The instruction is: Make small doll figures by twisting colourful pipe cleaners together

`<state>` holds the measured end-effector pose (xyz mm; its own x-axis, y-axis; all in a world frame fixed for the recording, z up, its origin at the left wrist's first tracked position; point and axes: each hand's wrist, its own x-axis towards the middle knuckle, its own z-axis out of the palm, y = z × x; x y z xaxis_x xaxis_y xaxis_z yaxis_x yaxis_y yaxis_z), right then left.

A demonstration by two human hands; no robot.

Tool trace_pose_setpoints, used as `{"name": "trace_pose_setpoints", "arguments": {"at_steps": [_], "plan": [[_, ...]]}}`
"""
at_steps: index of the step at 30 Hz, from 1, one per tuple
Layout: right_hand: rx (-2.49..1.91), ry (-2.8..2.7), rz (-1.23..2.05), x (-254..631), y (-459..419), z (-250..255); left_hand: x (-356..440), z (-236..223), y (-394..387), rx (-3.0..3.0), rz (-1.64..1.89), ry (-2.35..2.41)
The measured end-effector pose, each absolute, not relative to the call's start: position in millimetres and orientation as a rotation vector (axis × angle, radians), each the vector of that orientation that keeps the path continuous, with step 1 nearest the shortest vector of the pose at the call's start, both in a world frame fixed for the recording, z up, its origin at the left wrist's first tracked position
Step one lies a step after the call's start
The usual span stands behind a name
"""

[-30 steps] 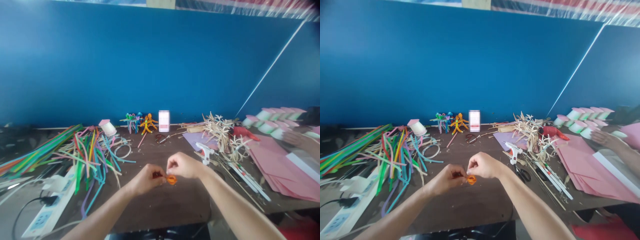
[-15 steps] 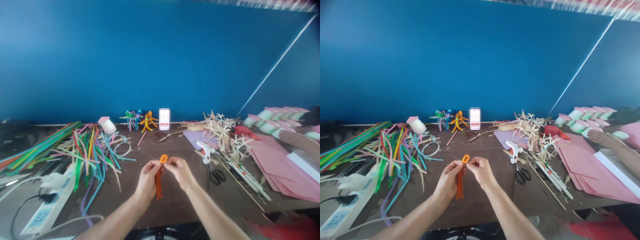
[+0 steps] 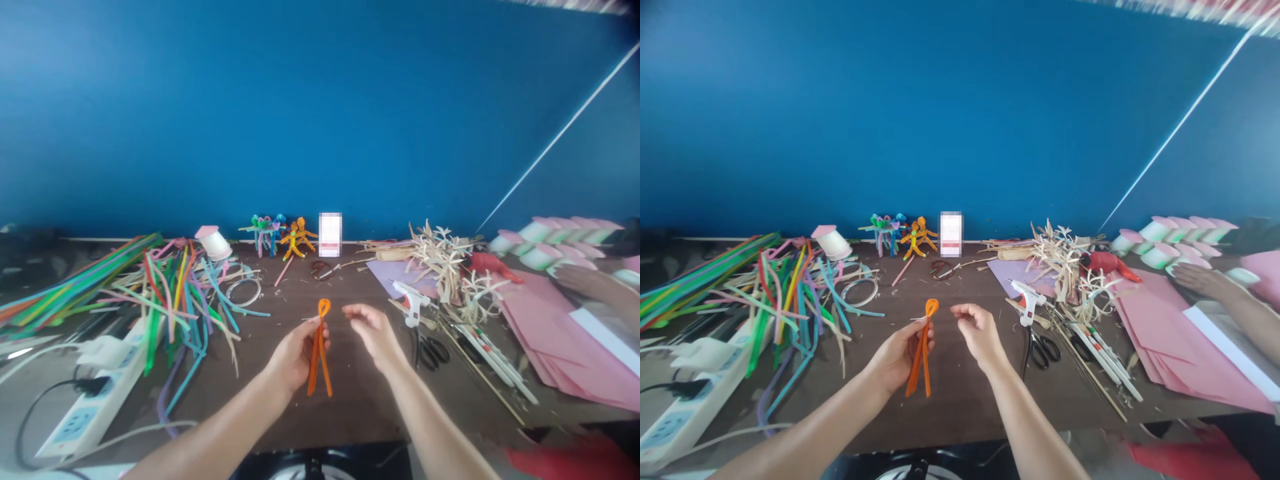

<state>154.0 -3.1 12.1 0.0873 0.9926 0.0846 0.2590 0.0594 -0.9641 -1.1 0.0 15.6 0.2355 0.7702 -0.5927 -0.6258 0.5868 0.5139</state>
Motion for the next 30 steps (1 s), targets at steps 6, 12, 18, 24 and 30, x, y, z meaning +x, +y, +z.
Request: {"name": "trace_pose_setpoints", "arguments": {"at_steps": [6,12,18,24,30], "plan": [[-1.315,-1.698,0.593,147.7,-9.8,18.6,1.0,9.6,-2.5,0.292,0.999,0.906],[-1.374,-1.794,0.400,137.2,-14.0,19.2,3.7,4.7,-6.3,0.434,1.043,0.853],[-1.398,-1.835,0.371,130.9,-18.0,22.0,11.4,-1.0,-11.2,0.443,1.196,0.846],[-1.439,-1.805,0.520,136.9,-15.0,15.8,14.9,-5.8,-10.5,0.436,1.173,0.903],[-1.390,-1.577,0.787,153.2,-5.1,18.5,10.0,1.6,-11.2,0.437,1.039,0.897]]}}
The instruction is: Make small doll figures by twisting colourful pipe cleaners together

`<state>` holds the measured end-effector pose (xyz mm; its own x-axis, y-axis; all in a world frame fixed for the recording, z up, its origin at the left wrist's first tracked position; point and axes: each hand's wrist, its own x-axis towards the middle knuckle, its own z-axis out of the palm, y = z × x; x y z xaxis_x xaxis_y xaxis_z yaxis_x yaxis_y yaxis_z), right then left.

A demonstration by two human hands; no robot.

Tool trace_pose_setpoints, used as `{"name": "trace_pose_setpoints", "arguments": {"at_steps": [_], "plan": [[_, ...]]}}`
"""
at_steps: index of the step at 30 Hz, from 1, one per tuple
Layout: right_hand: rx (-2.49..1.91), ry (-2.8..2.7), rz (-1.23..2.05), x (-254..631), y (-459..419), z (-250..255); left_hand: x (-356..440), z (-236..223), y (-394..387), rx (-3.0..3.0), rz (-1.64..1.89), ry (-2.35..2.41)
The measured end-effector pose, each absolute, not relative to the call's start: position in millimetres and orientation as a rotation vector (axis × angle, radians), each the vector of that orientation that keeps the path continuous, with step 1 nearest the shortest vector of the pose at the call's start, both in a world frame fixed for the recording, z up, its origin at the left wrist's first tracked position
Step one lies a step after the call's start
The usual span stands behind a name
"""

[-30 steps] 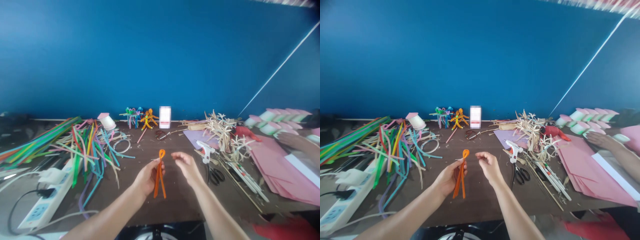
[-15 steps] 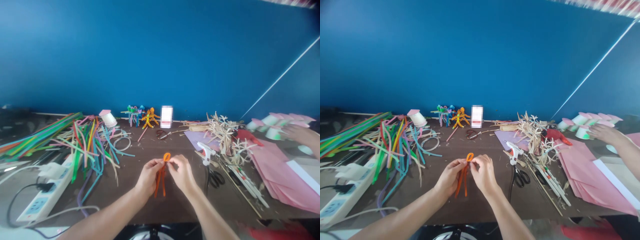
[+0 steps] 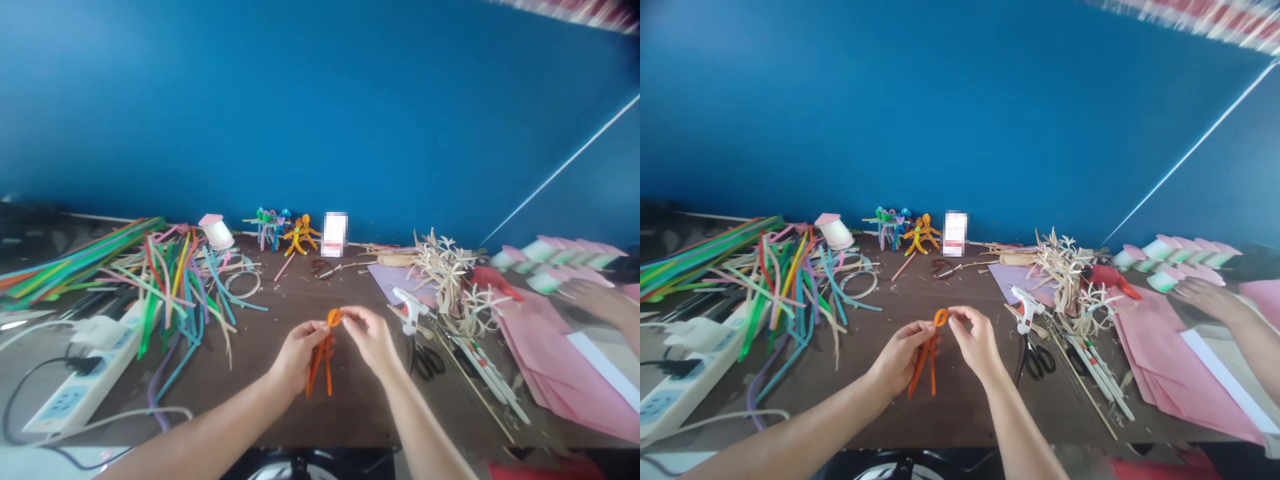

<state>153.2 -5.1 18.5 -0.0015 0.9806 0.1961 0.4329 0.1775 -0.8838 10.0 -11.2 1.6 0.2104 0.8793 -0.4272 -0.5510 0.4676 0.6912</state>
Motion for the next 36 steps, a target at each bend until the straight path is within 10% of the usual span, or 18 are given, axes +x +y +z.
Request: {"name": "trace_pose_setpoints", "arguments": {"at_steps": [19,36], "plan": [[-1.340,-2.136,0.107,136.3,-9.3,52.3,8.5,4.7,-16.2,0.590,1.084,0.863],[-1.245,-1.956,0.282,139.5,-8.7,49.3,5.5,4.1,-10.0,0.513,1.196,0.793]]}}
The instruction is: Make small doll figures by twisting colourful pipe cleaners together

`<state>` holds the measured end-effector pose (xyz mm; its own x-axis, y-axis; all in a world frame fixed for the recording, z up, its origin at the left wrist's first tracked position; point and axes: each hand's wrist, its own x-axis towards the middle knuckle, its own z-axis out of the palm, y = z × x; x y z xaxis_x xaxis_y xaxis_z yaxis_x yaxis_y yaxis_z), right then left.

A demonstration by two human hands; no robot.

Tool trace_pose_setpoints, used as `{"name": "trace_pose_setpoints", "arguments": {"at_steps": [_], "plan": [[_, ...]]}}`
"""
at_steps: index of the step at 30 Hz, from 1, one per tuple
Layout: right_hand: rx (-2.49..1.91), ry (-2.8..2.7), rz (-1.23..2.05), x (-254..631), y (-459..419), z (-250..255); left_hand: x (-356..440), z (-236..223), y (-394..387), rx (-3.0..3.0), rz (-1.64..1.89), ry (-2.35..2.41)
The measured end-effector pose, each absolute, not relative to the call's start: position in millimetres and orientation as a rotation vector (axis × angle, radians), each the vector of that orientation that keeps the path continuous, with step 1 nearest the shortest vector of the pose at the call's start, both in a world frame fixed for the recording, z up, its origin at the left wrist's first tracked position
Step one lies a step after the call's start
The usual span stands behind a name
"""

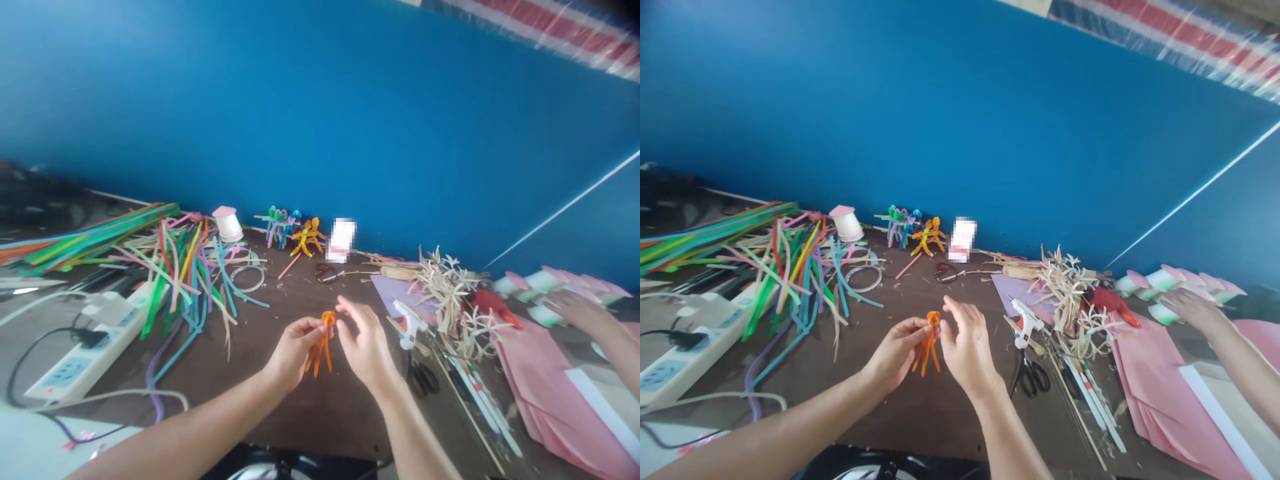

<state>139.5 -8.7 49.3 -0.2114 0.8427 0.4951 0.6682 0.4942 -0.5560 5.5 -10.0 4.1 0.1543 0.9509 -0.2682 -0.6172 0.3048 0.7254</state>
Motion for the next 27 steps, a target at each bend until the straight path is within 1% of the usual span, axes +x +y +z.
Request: {"name": "trace_pose_setpoints", "arguments": {"at_steps": [3,5,11,13,15,19,21,23,27], "plan": [[-1.256,-1.751,0.466,139.9,-8.8,43.3,3.3,0.3,-6.4,0.449,1.190,0.740],[-1.278,-1.686,0.526,138.3,-9.9,38.5,1.9,-3.2,-4.0,0.404,1.157,0.697],[-1.290,-1.538,0.441,131.6,-16.6,15.8,-0.2,-7.4,3.9,0.300,1.110,0.679],[-1.316,-1.445,0.468,130.0,-18.3,4.8,-0.3,-8.1,6.6,0.278,1.137,0.703],[-1.356,-1.360,0.680,127.3,-19.7,-6.2,0.0,-9.1,8.8,0.260,1.156,0.702],[-1.339,-1.275,1.305,118.0,-22.9,-20.8,2.3,-9.3,12.2,0.213,1.176,0.661],[-1.288,-1.204,1.536,113.5,-24.8,-22.9,3.3,-8.2,14.2,0.191,1.194,0.669],[-1.269,-1.109,1.660,111.2,-26.0,-23.0,3.0,-7.3,16.8,0.197,1.211,0.676],[-1.221,-0.962,1.760,112.6,-25.1,-23.2,-2.7,-8.6,21.0,0.298,1.176,0.725]]}}
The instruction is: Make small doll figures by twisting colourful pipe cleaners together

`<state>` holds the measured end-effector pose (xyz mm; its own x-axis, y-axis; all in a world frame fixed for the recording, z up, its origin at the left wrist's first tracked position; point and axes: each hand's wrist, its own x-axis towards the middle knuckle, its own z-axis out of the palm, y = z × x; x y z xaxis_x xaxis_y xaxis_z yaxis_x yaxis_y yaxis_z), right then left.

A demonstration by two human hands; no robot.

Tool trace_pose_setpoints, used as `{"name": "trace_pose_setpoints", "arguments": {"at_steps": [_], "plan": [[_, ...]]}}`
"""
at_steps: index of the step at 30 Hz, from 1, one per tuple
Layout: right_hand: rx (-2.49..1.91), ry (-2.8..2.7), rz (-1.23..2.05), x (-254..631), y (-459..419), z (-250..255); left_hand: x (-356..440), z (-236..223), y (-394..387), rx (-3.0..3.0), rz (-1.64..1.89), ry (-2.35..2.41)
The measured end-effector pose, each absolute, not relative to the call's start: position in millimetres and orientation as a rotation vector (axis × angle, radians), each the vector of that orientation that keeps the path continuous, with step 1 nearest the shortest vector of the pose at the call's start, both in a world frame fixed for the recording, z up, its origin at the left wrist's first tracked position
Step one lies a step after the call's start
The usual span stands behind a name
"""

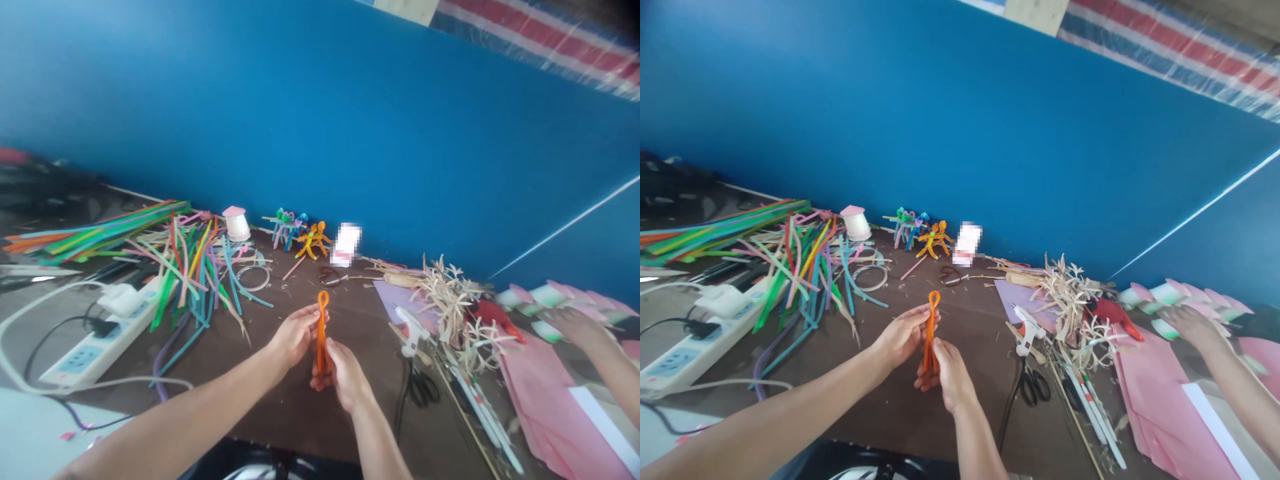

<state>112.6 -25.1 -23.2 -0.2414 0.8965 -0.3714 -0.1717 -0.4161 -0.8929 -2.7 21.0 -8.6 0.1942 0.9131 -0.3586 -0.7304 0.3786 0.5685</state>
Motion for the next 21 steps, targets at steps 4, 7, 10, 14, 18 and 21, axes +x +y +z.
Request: {"name": "trace_pose_setpoints", "arguments": {"at_steps": [4,7,10,14,18,21], "plan": [[-1.158,-0.930,1.770,114.4,-22.3,-25.7,-8.4,-13.4,19.8,0.397,1.002,0.759],[-1.188,-0.944,1.768,114.3,-21.1,-26.8,-9.4,-17.3,18.2,0.466,0.945,0.767],[-1.209,-0.918,1.821,114.7,-21.1,-24.8,-9.9,-20.2,19.6,0.496,0.954,0.781],[-1.172,-0.873,1.902,115.5,-21.9,-20.7,-11.2,-22.5,23.1,0.504,0.952,0.776],[-1.132,-0.902,1.909,113.5,-23.4,-22.7,-10.1,-24.0,22.7,0.509,0.950,0.794],[-1.093,-0.867,1.887,109.6,-25.0,-27.6,-7.9,-24.6,20.9,0.519,0.951,0.789]]}}
